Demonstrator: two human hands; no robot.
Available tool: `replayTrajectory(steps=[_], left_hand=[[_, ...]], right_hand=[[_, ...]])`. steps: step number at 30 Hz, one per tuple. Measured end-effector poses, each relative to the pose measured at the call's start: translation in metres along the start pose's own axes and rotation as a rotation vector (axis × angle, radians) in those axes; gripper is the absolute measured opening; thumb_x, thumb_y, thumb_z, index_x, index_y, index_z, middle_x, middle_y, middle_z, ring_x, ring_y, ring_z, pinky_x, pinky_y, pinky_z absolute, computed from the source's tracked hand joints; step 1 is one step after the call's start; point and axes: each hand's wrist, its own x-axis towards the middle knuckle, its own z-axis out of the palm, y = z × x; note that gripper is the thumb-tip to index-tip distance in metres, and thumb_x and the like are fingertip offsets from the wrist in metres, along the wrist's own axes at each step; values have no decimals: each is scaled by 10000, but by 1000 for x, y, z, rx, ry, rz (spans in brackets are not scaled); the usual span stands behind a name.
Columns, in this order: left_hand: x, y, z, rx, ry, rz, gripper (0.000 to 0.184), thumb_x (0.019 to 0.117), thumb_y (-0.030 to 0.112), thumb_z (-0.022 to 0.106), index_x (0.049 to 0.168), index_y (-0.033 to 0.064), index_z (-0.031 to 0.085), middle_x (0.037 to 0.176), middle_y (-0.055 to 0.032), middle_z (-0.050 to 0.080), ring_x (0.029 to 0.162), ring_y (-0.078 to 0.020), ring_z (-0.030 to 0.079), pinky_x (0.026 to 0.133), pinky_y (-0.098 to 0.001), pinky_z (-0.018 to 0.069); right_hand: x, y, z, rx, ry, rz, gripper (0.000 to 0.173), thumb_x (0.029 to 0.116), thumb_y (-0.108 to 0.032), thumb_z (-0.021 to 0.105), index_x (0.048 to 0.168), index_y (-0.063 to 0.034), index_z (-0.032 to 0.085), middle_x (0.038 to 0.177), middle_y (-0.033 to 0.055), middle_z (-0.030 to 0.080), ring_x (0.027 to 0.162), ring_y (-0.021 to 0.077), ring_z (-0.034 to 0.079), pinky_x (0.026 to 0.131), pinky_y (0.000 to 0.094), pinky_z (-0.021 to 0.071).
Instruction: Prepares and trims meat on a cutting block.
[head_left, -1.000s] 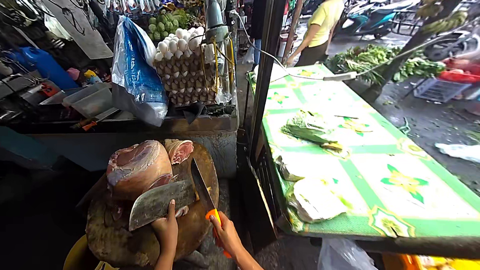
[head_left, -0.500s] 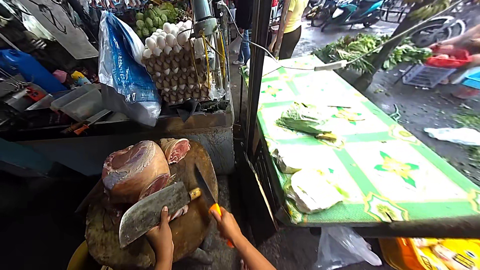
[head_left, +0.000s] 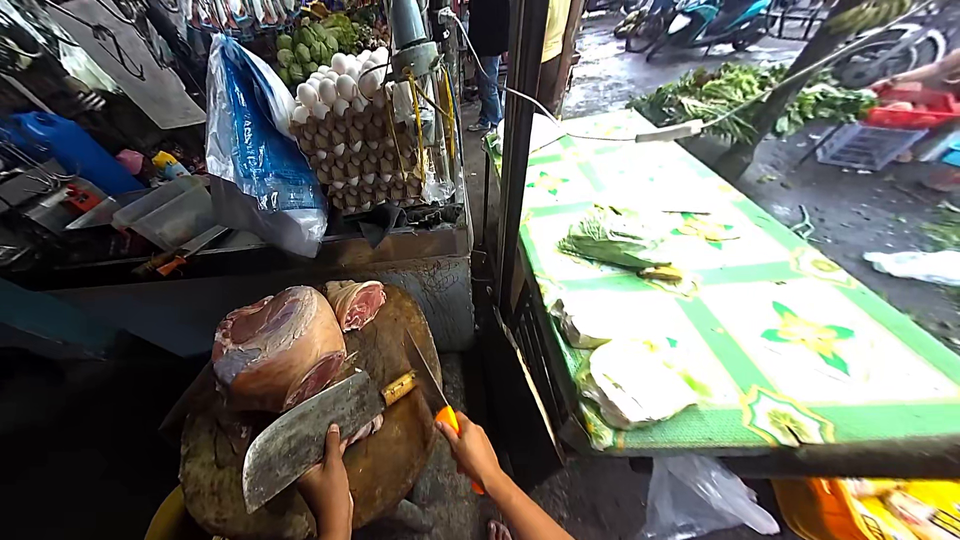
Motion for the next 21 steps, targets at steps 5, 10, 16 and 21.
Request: replayTrajectory(steps=[5,10,16,21], left_hand=[[-3,10,-1,-24,31,-100,473,1027,59,599,1446,-45,405,1297,-224,562,995,-195,695,782,-336,618],[1,16,-4,-49,51,-160,486,1036,56,580,1468,-29,372,1326,-228,537,999,-213,689,781,-335,613],[-10,31,-13,-26,55,-208,455,1037,25,552,1454,-15,373,1236,-202,567,854,-194,718,672,-318,627],[-11,22,-19,-3,76,-201,433,1051,50,536,1435,-53,364,1233,-205,549,888,-173,701,709,-302,617]], right_hand=[[-2,6,32,47,-20,-58,558,1063,-516,489,1313,-28,595,1011,224,708,890,363,719,839,551,569],[1,17,10,17,-4,60,537,1071,-518,471,1284,-40,596,972,198,705,829,326,721,787,508,582],[-35,-4,25,-75,-62,-81,562,1063,-520,484,1330,-36,586,1051,232,706,991,389,708,902,577,542],[-24,26,7,-47,-12,53,542,1070,-516,475,1288,-34,591,1017,217,703,914,363,718,852,543,562]])
